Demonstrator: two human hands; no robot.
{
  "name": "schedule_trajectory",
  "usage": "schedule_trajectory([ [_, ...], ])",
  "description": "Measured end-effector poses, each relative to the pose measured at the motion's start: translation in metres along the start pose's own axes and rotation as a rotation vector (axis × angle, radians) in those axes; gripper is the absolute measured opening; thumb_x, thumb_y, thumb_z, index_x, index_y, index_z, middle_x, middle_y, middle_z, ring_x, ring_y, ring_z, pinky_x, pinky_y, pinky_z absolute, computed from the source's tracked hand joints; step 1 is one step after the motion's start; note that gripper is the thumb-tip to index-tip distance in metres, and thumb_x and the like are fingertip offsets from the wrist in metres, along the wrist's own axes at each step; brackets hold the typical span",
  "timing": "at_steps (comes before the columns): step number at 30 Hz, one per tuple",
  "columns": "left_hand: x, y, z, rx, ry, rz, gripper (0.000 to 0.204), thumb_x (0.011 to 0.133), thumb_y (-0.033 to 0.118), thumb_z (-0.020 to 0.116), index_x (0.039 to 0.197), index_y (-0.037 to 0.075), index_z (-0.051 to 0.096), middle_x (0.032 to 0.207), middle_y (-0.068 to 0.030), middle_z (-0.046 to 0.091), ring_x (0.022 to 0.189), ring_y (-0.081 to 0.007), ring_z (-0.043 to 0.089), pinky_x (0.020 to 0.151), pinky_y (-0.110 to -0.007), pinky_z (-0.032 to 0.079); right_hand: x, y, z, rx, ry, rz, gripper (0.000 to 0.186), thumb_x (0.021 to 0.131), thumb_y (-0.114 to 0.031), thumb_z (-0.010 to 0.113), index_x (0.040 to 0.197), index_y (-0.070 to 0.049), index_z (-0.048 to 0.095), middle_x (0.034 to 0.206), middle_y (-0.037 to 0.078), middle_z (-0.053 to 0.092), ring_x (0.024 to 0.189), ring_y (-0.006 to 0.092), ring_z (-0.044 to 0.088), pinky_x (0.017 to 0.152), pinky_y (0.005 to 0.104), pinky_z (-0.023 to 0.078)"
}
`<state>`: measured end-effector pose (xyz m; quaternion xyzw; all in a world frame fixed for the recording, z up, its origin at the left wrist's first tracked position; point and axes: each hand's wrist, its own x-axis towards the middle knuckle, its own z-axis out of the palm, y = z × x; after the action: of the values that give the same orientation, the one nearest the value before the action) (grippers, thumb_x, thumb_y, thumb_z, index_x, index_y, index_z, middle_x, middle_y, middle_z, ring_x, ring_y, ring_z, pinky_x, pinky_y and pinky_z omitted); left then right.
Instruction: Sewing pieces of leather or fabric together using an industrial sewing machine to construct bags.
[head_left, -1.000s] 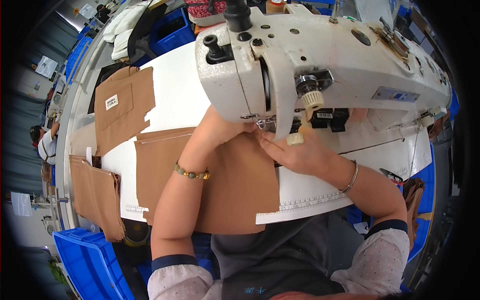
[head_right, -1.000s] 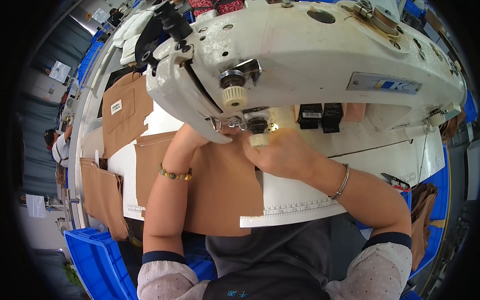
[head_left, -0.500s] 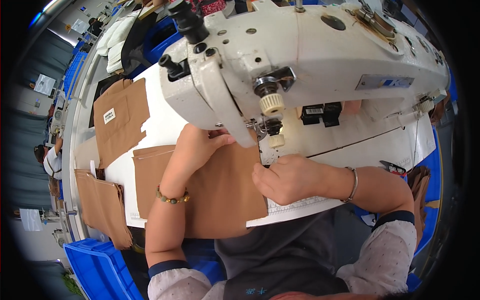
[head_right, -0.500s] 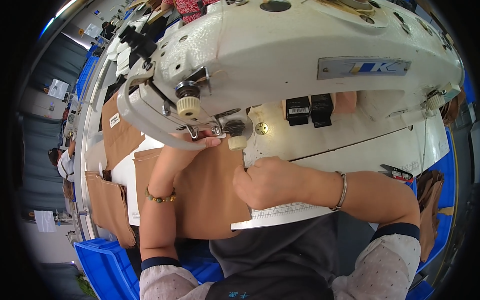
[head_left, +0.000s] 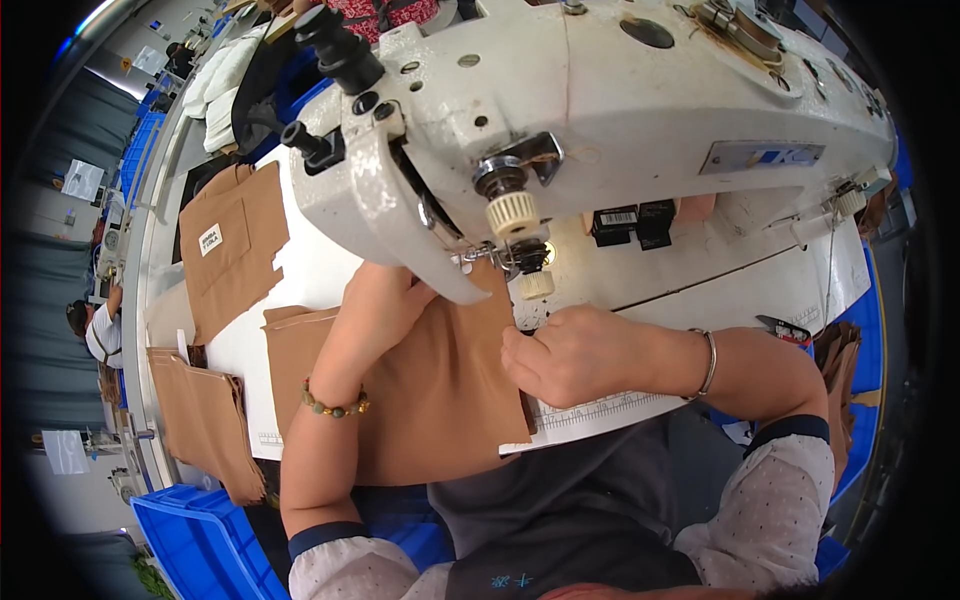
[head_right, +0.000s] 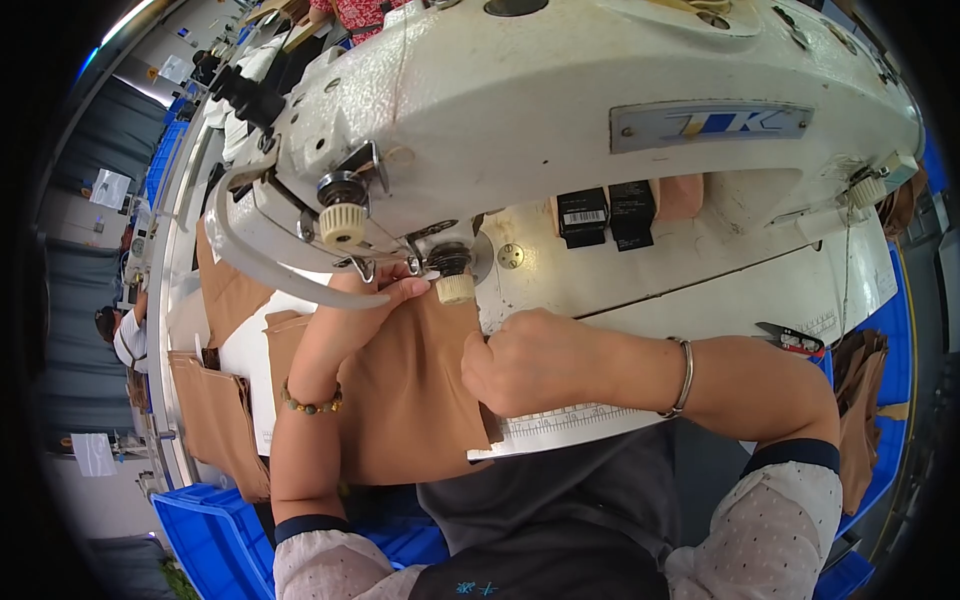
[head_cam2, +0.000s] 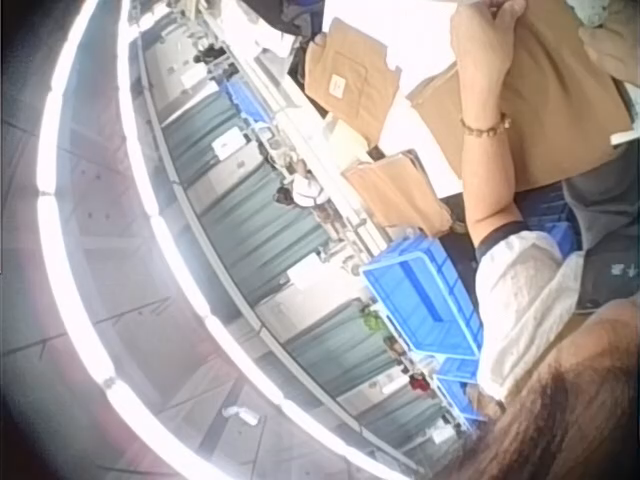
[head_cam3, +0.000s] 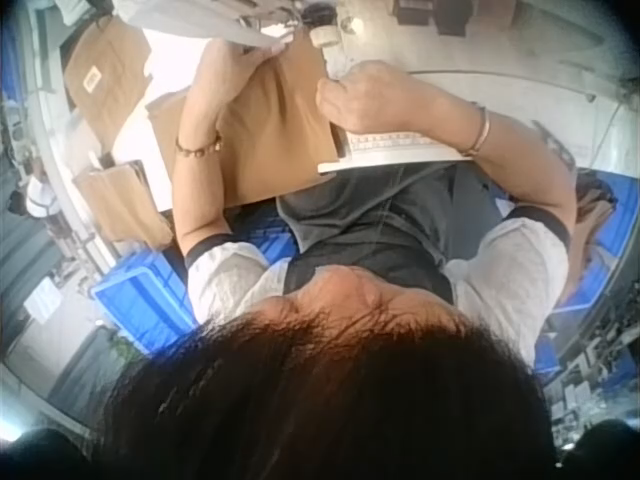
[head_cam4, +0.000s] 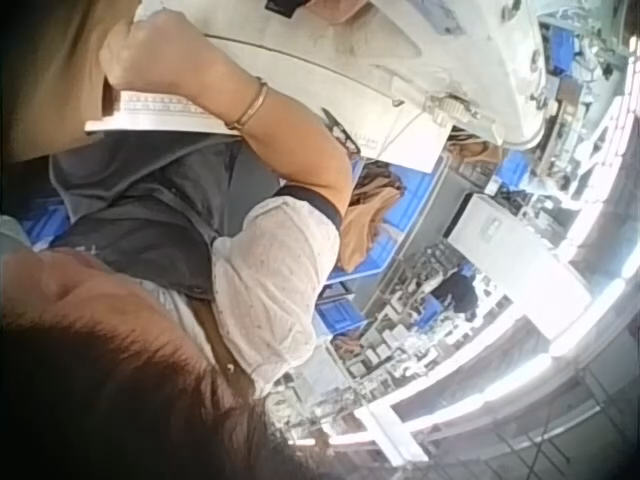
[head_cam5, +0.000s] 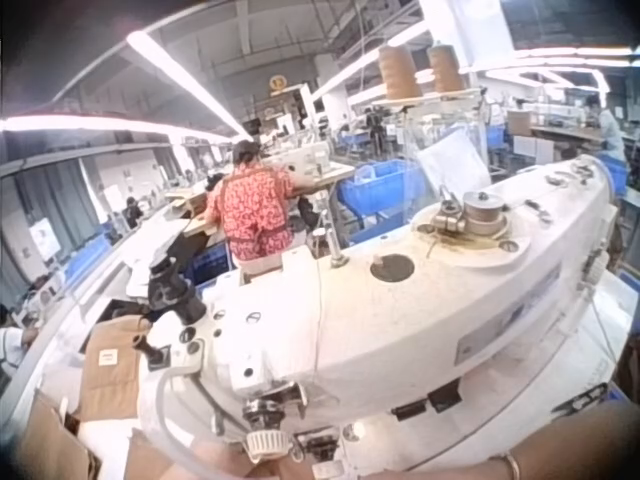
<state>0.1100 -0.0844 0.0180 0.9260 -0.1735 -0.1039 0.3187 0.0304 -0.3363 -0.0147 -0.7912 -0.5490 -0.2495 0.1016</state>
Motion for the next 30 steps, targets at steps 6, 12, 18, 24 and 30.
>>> schedule_trajectory([
  [6,0.001,0.000,-0.001,-0.050,0.024,0.009,0.023,0.089,0.011,0.081,0.093,-0.004,0.064,0.083,0.0007,0.066,0.074,-0.0066,0.055,0.064,-0.027,0.046,0.001,0.000,0.001,0.005,-0.002,0.003,0.022,0.075,-0.014,0.065,0.092,-0.001,0.069,0.094,0.014,0.072,0.055,0.0111,0.060,0.048,0.0249,0.049],
  [12,0.001,0.012,-0.003,-0.073,0.016,0.002,0.025,0.088,0.014,0.083,0.095,-0.004,0.067,0.082,-0.0007,0.066,0.075,-0.0077,0.056,0.067,-0.027,0.048,0.001,0.001,-0.002,0.032,-0.013,0.024,0.021,0.076,-0.015,0.065,0.092,-0.003,0.069,0.095,0.014,0.072,0.055,0.0114,0.060,0.047,0.0256,0.048],
  [18,0.003,0.022,-0.007,0.101,0.082,0.022,0.025,0.087,0.019,0.083,0.097,-0.003,0.073,0.087,-0.0094,0.075,0.076,-0.0157,0.066,0.071,-0.032,0.053,0.004,0.008,0.004,0.036,0.072,0.040,0.012,0.075,-0.016,0.065,0.077,-0.004,0.064,0.080,0.013,0.064,0.049,0.0158,0.060,0.043,0.0297,0.047],
  [24,0.012,0.015,-0.009,0.110,0.073,0.019,0.034,0.083,0.020,0.084,0.113,0.008,0.074,0.104,-0.0131,0.076,0.095,-0.0290,0.073,0.080,-0.038,0.055,0.006,0.017,0.009,0.005,0.101,0.087,0.011,0.075,-0.015,0.065,0.073,-0.008,0.057,0.070,0.005,0.053,0.049,0.0145,0.056,0.041,0.0301,0.044],
  [30,0.024,-0.001,-0.008,0.093,0.090,0.112,0.034,0.083,0.023,0.083,0.112,0.007,0.075,0.106,-0.0151,0.076,0.100,-0.0328,0.071,0.084,-0.040,0.055,0.007,0.022,0.013,-0.012,0.134,0.119,0.013,0.075,-0.013,0.066,0.073,-0.008,0.054,0.068,0.003,0.049,0.048,0.0157,0.055,0.042,0.0317,0.045],
])
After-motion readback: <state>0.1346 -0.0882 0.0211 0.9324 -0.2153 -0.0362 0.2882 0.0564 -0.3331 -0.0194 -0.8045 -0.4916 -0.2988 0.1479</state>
